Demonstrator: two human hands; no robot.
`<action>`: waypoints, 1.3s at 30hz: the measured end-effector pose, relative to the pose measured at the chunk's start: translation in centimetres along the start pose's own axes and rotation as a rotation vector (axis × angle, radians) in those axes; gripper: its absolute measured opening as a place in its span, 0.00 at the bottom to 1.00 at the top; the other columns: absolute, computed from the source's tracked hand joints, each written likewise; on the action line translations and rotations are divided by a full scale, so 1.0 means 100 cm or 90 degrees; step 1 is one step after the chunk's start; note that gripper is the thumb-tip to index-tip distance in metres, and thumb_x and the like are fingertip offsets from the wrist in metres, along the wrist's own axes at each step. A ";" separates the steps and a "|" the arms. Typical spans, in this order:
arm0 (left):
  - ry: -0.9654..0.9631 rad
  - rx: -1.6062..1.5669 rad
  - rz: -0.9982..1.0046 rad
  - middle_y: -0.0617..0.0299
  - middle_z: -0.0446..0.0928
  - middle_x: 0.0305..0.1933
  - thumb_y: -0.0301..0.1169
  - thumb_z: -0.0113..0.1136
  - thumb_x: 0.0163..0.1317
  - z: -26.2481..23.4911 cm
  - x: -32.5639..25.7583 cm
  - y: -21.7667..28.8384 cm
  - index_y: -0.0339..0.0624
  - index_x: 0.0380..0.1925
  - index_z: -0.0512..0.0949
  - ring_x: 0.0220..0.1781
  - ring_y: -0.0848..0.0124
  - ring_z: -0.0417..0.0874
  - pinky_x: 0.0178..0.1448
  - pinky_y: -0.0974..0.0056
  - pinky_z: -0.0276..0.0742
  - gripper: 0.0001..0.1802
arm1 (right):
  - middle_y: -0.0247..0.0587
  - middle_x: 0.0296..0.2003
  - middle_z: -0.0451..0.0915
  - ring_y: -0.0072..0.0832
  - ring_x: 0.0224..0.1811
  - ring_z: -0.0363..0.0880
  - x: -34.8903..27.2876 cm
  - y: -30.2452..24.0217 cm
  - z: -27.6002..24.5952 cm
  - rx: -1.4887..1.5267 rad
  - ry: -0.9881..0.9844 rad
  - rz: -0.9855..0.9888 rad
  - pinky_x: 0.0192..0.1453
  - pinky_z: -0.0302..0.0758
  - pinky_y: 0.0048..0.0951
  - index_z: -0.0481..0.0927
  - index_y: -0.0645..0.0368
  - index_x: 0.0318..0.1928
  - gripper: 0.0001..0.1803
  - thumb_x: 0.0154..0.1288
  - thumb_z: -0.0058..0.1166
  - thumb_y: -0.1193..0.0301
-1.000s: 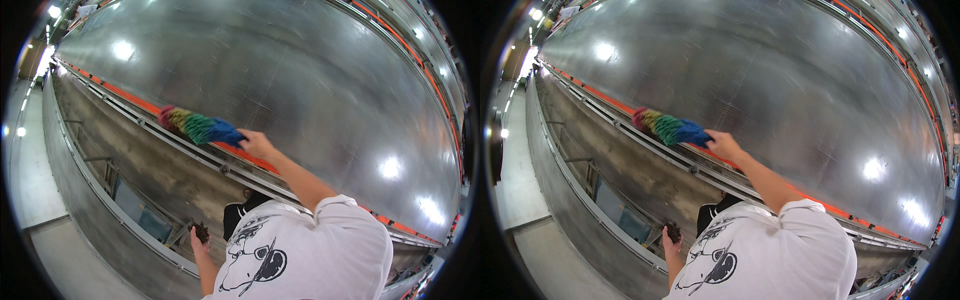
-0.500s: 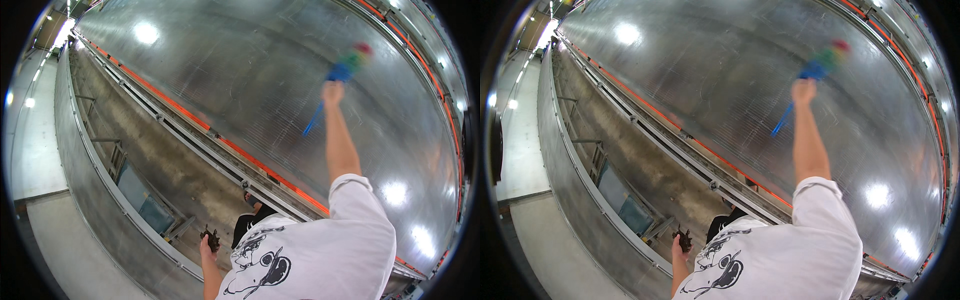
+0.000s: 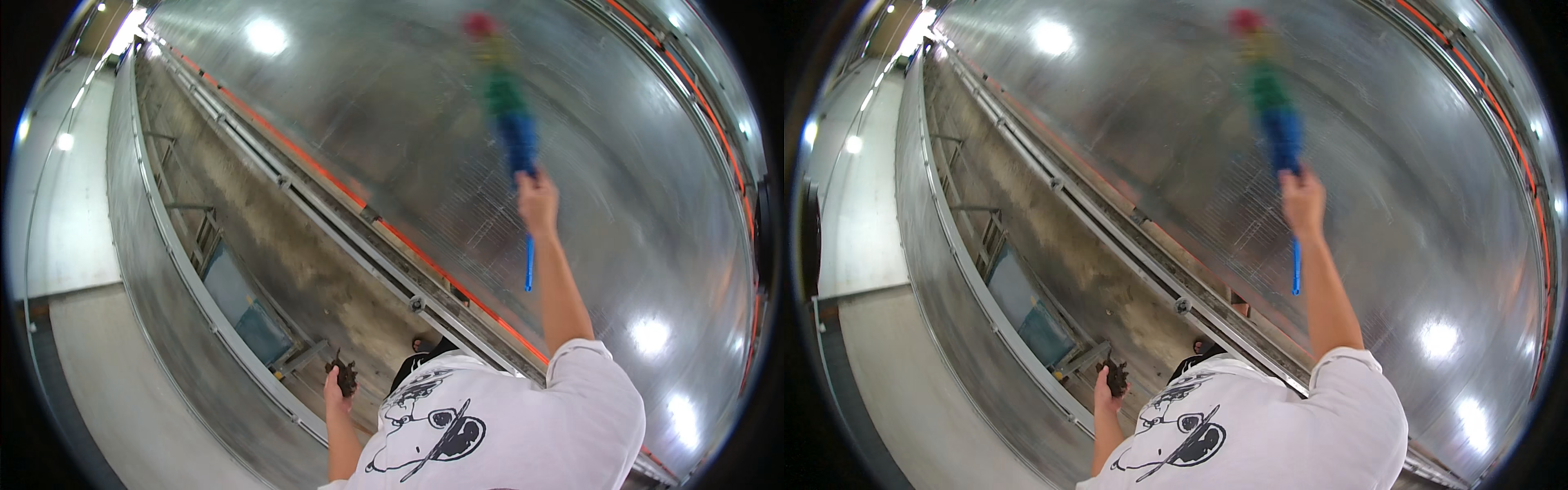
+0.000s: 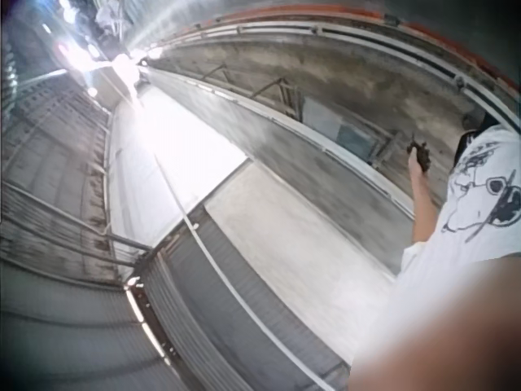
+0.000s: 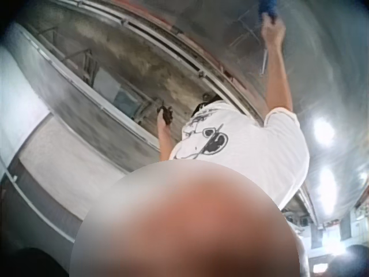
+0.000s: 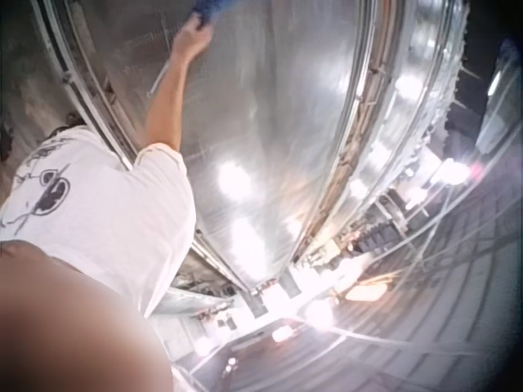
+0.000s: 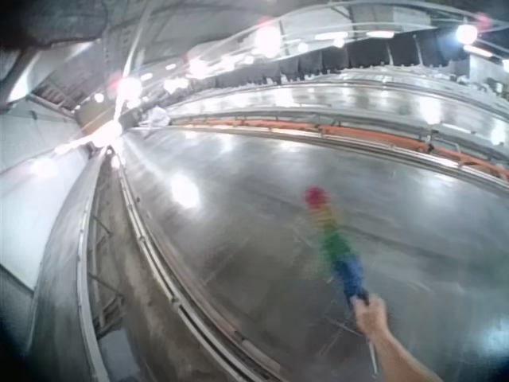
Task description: The person scrubs a metal ramp surface with a small abrasive pad, repeatedly dipping it into a bucket of water. They then use a rainbow-colored duster to wipe the ramp and continue scrubbing with the pad.
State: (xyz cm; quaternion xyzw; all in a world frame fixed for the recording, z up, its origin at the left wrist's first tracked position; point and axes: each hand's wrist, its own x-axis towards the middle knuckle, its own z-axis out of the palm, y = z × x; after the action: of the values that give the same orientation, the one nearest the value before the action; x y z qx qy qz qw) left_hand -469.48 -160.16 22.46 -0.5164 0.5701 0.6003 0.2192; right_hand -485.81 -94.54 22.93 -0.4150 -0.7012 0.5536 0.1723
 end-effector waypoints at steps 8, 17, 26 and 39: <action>-0.025 -0.013 0.169 0.65 0.81 0.47 0.47 0.65 0.71 0.065 -0.013 0.204 0.53 0.54 0.78 0.48 0.67 0.82 0.42 0.54 0.86 0.18 | 0.60 0.30 0.84 0.57 0.31 0.84 0.018 0.050 0.083 -0.263 0.157 -0.178 0.37 0.81 0.53 0.78 0.67 0.48 0.13 0.71 0.52 0.69; -0.283 0.718 0.715 0.65 0.84 0.34 0.44 0.60 0.74 0.254 -0.183 0.468 0.43 0.51 0.83 0.25 0.75 0.80 0.28 0.65 0.73 0.18 | 0.41 0.31 0.83 0.31 0.27 0.79 -0.111 -0.042 0.188 0.006 -0.444 -0.074 0.31 0.71 0.31 0.84 0.64 0.56 0.20 0.70 0.57 0.66; -0.759 1.169 0.848 0.57 0.87 0.37 0.47 0.60 0.68 0.471 -0.244 0.467 0.43 0.45 0.86 0.32 0.68 0.84 0.36 0.58 0.77 0.20 | 0.46 0.35 0.84 0.37 0.28 0.80 -0.024 0.047 -0.092 0.003 0.325 0.174 0.32 0.80 0.41 0.82 0.64 0.52 0.16 0.72 0.59 0.66; -0.807 0.768 0.287 0.61 0.85 0.41 0.44 0.73 0.63 0.443 -0.029 0.480 0.36 0.54 0.84 0.35 0.70 0.84 0.35 0.63 0.82 0.26 | 0.45 0.27 0.82 0.41 0.30 0.84 0.053 -0.039 0.110 -0.035 0.302 0.195 0.32 0.78 0.45 0.76 0.60 0.35 0.13 0.74 0.49 0.64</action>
State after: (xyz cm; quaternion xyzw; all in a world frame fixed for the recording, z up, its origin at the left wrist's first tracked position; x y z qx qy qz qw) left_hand -525.66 -131.03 38.89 0.2380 0.6477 0.3999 0.6032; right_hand -498.19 -97.54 21.74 -0.6387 -0.5849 0.4415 0.2347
